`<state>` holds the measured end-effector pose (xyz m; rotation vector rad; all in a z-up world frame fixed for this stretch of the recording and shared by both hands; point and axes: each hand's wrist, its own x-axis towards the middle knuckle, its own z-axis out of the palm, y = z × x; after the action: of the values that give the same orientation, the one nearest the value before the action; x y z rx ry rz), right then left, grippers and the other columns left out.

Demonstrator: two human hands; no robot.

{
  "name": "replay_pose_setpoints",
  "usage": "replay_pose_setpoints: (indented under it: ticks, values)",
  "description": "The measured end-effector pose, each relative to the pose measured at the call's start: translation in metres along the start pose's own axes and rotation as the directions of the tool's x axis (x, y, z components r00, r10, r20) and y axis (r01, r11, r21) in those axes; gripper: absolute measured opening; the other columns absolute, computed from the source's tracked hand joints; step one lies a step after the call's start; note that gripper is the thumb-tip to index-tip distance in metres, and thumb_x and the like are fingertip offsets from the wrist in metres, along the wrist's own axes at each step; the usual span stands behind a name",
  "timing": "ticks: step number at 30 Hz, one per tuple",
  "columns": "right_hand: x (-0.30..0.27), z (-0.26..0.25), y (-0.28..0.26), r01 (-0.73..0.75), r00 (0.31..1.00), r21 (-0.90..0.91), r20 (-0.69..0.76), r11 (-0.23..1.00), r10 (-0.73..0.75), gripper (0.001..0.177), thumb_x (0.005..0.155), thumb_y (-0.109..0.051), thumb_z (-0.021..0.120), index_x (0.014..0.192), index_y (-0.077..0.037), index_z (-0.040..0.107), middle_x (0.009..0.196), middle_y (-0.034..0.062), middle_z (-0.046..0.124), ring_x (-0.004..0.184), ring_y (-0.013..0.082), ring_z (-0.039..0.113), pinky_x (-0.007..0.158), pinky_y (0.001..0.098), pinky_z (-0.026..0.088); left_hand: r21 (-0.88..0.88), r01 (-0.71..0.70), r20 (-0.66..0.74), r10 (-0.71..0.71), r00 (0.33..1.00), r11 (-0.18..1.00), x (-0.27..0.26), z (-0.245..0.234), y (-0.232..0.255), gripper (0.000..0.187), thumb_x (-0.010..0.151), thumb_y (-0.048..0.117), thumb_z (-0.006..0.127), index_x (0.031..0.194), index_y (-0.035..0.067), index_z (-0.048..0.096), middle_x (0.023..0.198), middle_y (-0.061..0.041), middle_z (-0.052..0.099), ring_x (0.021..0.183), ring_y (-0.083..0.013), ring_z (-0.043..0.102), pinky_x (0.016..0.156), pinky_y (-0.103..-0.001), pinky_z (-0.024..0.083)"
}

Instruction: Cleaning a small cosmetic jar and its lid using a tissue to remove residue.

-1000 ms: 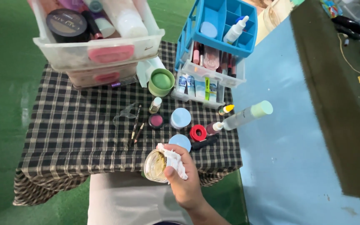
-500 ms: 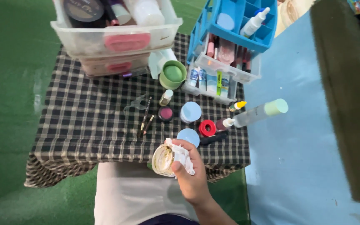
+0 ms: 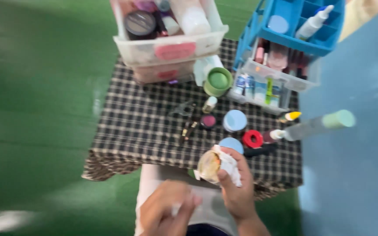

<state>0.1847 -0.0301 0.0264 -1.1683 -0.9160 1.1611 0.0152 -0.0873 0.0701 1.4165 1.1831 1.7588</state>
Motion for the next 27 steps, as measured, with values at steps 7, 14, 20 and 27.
replay_pose_setpoints:
  ticks: [7,14,20,27]
  values:
    - [-0.007,0.021,-0.014,0.437,0.899,-0.311,0.119,0.844,-0.422,0.048,0.094,-0.028,0.068,0.132,-0.002,0.056,0.141,0.0209,0.058,0.133,0.0320,0.060,0.112,0.0419,0.050,-0.312,0.541,0.387,-0.416,0.823,0.781,-0.011,0.025,-0.060,0.065,0.107,0.042,0.038,0.155,0.000,0.027,0.158,-0.023,0.040,0.140,-0.0315,0.050,0.108,-0.045,0.053]
    - [-0.022,0.036,0.001,0.623,0.767,-0.323,0.433,0.712,-0.474,0.041,0.111,-0.024,0.038,0.144,0.000,0.047,0.159,0.0295,0.038,0.152,0.0458,0.036,0.126,0.0569,0.036,-0.408,0.783,0.222,-0.782,0.583,0.469,-0.010,0.042,-0.080,0.063,0.102,0.033,0.020,0.151,0.003,0.046,0.156,-0.015,0.055,0.146,-0.0220,0.048,0.120,-0.032,0.035]
    - [-0.011,0.023,0.020,0.716,0.697,-0.339,0.396,0.610,-0.598,0.042,0.104,0.002,0.050,0.146,0.002,0.049,0.154,0.0252,0.048,0.147,0.0398,0.048,0.126,0.0490,0.044,-0.520,0.510,0.179,-0.497,0.849,0.685,-0.006,0.037,-0.078,0.057,0.105,0.042,0.039,0.141,-0.002,0.046,0.129,-0.022,0.060,0.112,-0.0246,0.060,0.096,-0.035,0.050]
    - [-0.008,0.023,0.006,0.747,0.665,-0.357,0.419,0.561,-0.619,0.039,0.105,-0.002,0.043,0.143,0.007,0.050,0.149,0.0277,0.053,0.142,0.0430,0.054,0.121,0.0498,0.049,-0.448,0.563,0.242,-0.512,0.824,0.694,0.010,0.032,-0.069,0.058,0.105,0.040,0.036,0.148,0.001,0.039,0.130,-0.018,0.061,0.107,-0.0195,0.062,0.093,-0.029,0.050]
